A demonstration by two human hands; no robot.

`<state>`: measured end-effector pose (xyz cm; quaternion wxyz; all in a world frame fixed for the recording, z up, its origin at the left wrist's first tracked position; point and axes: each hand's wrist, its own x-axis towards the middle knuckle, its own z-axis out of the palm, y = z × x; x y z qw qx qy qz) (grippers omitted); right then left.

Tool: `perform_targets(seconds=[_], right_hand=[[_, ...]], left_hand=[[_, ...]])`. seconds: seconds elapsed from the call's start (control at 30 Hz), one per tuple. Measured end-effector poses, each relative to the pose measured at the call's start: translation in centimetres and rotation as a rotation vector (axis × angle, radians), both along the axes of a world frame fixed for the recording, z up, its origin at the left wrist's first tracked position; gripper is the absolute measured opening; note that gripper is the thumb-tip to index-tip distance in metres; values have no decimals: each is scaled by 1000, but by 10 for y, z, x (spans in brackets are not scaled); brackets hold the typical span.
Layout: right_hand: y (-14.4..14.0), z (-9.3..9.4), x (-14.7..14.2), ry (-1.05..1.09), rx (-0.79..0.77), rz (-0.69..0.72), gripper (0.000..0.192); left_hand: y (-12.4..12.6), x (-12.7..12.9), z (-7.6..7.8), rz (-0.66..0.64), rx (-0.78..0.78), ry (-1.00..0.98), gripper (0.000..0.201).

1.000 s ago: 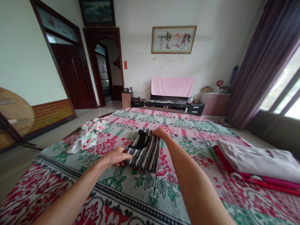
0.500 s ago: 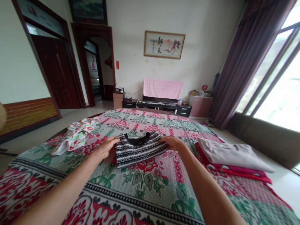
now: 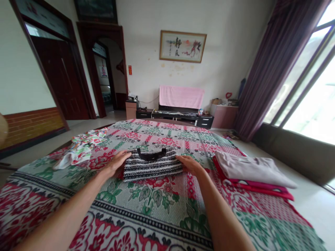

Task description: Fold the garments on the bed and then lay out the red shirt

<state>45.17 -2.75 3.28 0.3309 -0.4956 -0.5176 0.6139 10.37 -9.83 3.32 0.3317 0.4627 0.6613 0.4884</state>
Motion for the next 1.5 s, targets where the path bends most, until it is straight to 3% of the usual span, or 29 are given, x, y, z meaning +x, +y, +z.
perform_targets(seconds=[0.17,0.23,0.47,0.63,0.73,0.9,1.0,1.27,1.5], right_hand=[[-3,-3,-4,-48,65,-14,26],[-4,-4,-4,-81,96,-22,31],[0,-8,-7,-168,233,-9,36],[2,-9,-9,-86,194,-5,22],[1,-8,-10,-15,158,-23,17],[0,-8,-10,-35,162,-30,18],[-1,-9,-8,-11,151,-15,23],[-6,0,-1,100,1,-16,23],[-5,1,1,49,-49,-24,18]], left_hand=[[-16,0,16,-223,-54,-55,61],[-18,0,16,-248,-69,-123,59],[-3,5,-7,-161,34,-265,61],[3,12,-9,-104,106,-484,67],[7,12,-12,-62,123,-492,68],[7,9,-15,-102,6,-405,57],[1,5,-7,-178,-103,-444,48],[-10,-3,14,-206,-339,-403,29],[-10,-2,12,-196,-341,-322,30]])
